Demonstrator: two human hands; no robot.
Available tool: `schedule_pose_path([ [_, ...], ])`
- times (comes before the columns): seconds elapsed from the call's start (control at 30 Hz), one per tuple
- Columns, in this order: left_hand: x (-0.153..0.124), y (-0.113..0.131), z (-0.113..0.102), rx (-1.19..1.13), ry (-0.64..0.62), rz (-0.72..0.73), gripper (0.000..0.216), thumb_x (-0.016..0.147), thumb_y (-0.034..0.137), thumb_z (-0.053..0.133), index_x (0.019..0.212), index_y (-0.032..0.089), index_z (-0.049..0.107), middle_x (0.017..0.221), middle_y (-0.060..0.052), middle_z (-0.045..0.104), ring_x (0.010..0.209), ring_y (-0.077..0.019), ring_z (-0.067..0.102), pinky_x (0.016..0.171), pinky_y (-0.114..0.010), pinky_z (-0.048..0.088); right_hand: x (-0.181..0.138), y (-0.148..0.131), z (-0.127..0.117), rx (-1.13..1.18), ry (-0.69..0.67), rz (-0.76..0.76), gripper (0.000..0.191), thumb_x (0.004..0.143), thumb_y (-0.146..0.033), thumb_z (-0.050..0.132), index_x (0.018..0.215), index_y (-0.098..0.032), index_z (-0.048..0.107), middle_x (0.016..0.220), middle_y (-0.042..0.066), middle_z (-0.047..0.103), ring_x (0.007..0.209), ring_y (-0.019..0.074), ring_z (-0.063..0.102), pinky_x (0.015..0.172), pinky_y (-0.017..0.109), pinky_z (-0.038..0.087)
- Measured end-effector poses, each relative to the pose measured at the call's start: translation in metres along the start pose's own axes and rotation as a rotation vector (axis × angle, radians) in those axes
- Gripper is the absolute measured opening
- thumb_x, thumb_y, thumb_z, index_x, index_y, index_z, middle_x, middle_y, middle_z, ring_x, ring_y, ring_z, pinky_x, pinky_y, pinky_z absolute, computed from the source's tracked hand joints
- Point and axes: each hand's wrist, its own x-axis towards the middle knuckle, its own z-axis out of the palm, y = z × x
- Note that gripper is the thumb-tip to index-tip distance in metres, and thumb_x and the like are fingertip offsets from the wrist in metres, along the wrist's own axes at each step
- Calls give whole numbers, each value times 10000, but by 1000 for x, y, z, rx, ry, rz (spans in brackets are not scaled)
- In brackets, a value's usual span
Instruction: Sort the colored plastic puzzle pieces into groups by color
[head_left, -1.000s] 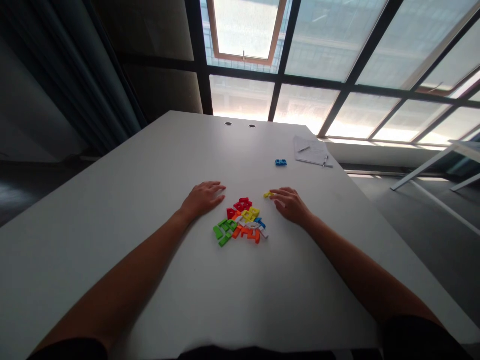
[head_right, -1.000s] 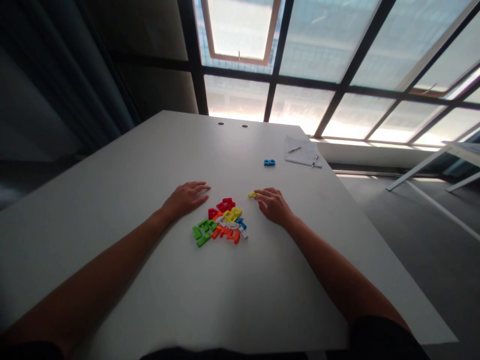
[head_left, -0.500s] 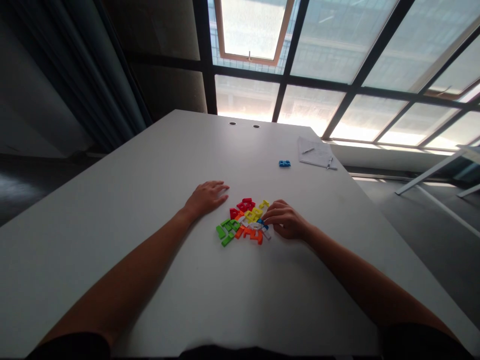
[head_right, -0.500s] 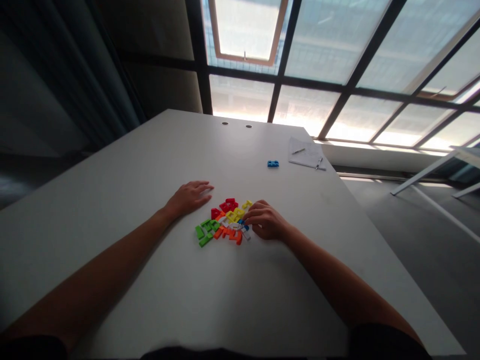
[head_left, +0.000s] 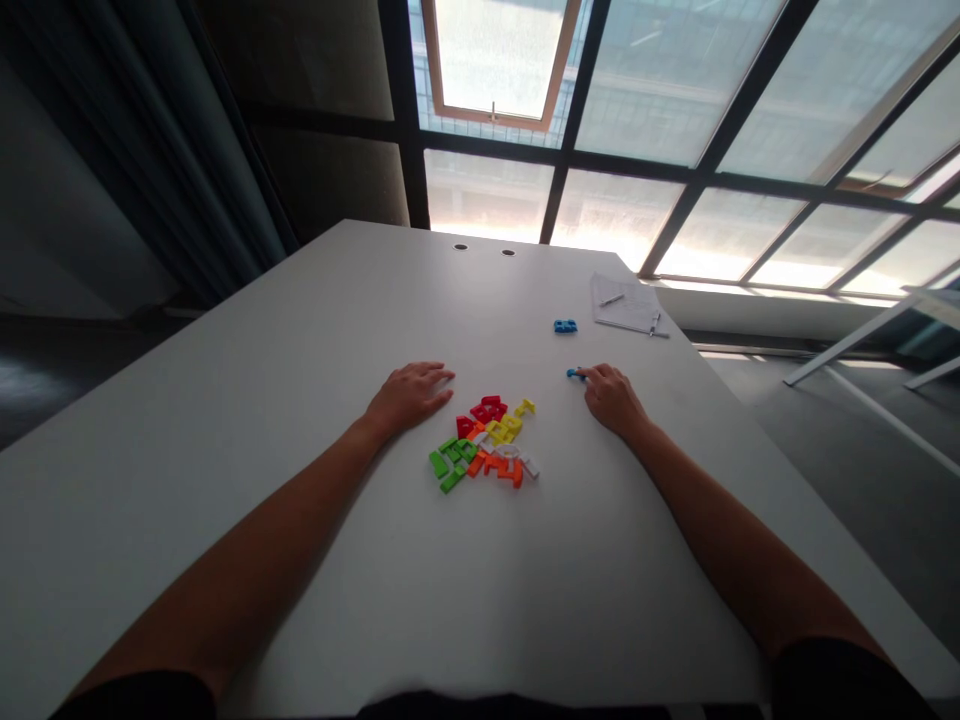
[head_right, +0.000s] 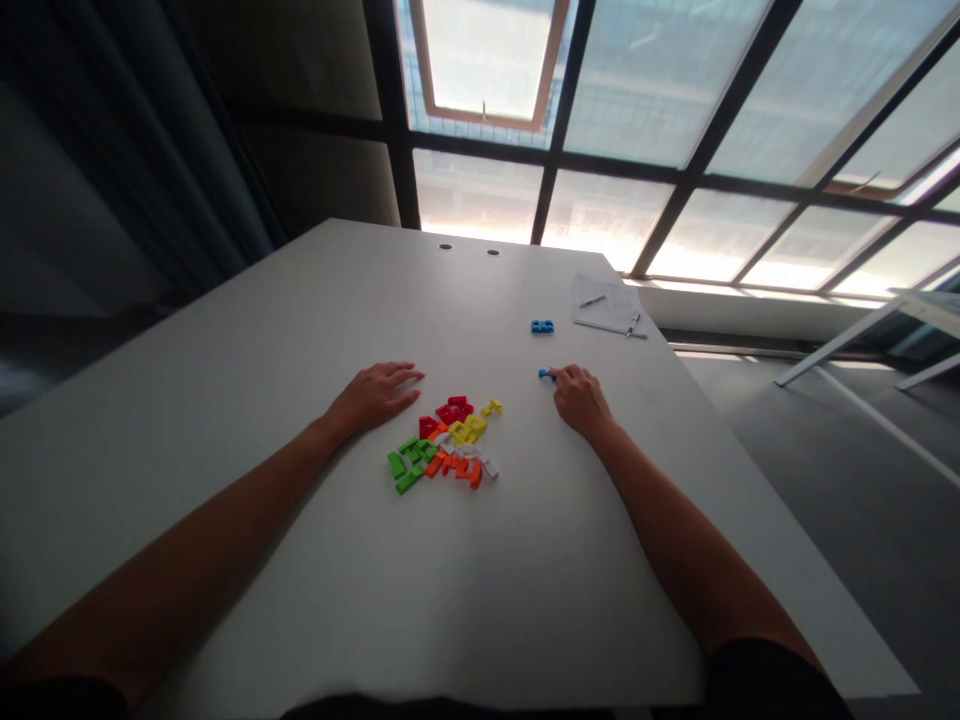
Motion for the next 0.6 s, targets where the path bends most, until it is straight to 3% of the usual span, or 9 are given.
schedule_pose_path([
  [0.23,0,0,-1,-4,6,3,506,1106,529,609,1506,334,850,1666,-104,756,1571,-368,682,1356,-590,529,-1,-8,2,-29,14,83,650,1072,-183,560,1714,-151,659,1407,225,768,1269,414,690,1141,547,560],
  [0.43,0,-1,0,-9,17,11,481,1105,519,623,1492,350,853,1650,-105,768,1550,-357,695,1344,-587,542,8,-4,4,4,13,52,496,1093,-195,565,1533,-176,793,1533,200,761,1379,409,672,1202,558,546],
  [0.6,0,1,-2,-1,20,5,465,1101,516,642,1481,354,856,1646,-109,769,1543,-371,705,1328,-602,558,31,2,7,-55,-9,173,492,1096,-194,573,1537,-159,790,1562,213,752,1391,418,674,1187,549,552],
])
